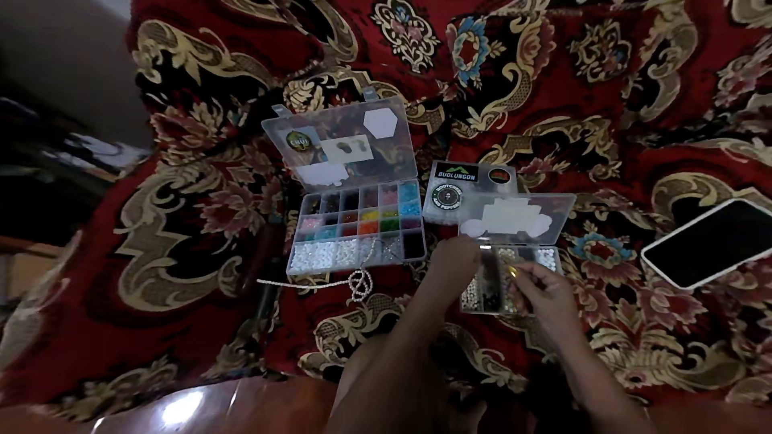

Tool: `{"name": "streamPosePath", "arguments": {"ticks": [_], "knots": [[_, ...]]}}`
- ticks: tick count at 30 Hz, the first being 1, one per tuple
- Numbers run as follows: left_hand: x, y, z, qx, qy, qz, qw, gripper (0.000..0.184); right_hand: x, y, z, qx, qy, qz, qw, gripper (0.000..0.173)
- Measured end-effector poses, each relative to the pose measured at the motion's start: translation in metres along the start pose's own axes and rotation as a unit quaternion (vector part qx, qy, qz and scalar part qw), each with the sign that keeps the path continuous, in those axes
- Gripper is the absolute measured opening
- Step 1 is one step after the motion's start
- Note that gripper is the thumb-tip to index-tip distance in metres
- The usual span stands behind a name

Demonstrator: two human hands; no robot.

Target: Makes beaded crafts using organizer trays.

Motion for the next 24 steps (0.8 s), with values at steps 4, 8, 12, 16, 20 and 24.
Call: {"name": "streamPosePath", "arguments": {"ticks": [4,8,12,16,20,24], "knots": [[-0.013,-0.004,-0.013,0.021,-0.354,0.060,0.933,0.022,0.003,-0.002,-0.007,-0.054,0.009,0.032,0.998,0.015],[0.002,0.005,-0.013,0.017,-0.607,-0.042,0.794,0.011,0.006,-0.003,-0.008,-0.084,0.030,0.055,0.994,0.014],[0.012,0.009,-0.006,0.005,-0.673,-0.109,0.732,0.017,0.007,-0.003,-0.009,-0.101,0.044,0.076,0.991,0.015],[0.016,0.007,-0.002,0.019,-0.678,-0.160,0.717,0.018,0.009,-0.003,-0.008,-0.105,0.043,0.077,0.991,0.017],[0.023,0.004,0.004,0.036,-0.673,-0.191,0.714,0.023,0.011,-0.005,-0.008,-0.119,0.043,0.071,0.989,0.014],[0.031,0.004,0.008,0.037,-0.681,-0.201,0.703,0.023,0.010,-0.006,-0.009,-0.144,0.038,0.064,0.987,0.013]]}}
Point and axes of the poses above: each hand's wrist, its own y-axis towards the middle knuckle, its own x-axis out of the palm, z = x × y, the point moved 6 cm from there along y, towards the middle knuckle, and after that the axes turned 9 degrees about -x, right-handed, at the moved point
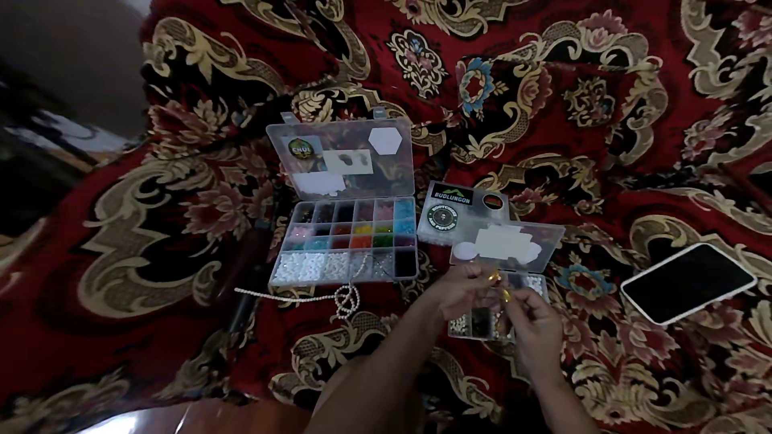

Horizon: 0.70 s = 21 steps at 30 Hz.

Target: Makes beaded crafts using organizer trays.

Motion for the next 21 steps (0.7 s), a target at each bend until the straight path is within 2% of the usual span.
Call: {"name": "streamPosePath", "arguments": {"ticks": [10,21], "knots": [[0.0030,-0.0017,0.0050,0.003,0.047,0.006,0.999,0.022,-0.0032,-0.0003,-0.0017,-0.004,-0.011,0.005,1.000,0.011],[0.0002,0.0020,-0.0009,0.003,0.005,0.013,1.000,0.021,-0.0025,0.0017,-0.0026,-0.002,-0.037,0.008,0.999,0.010]]}}
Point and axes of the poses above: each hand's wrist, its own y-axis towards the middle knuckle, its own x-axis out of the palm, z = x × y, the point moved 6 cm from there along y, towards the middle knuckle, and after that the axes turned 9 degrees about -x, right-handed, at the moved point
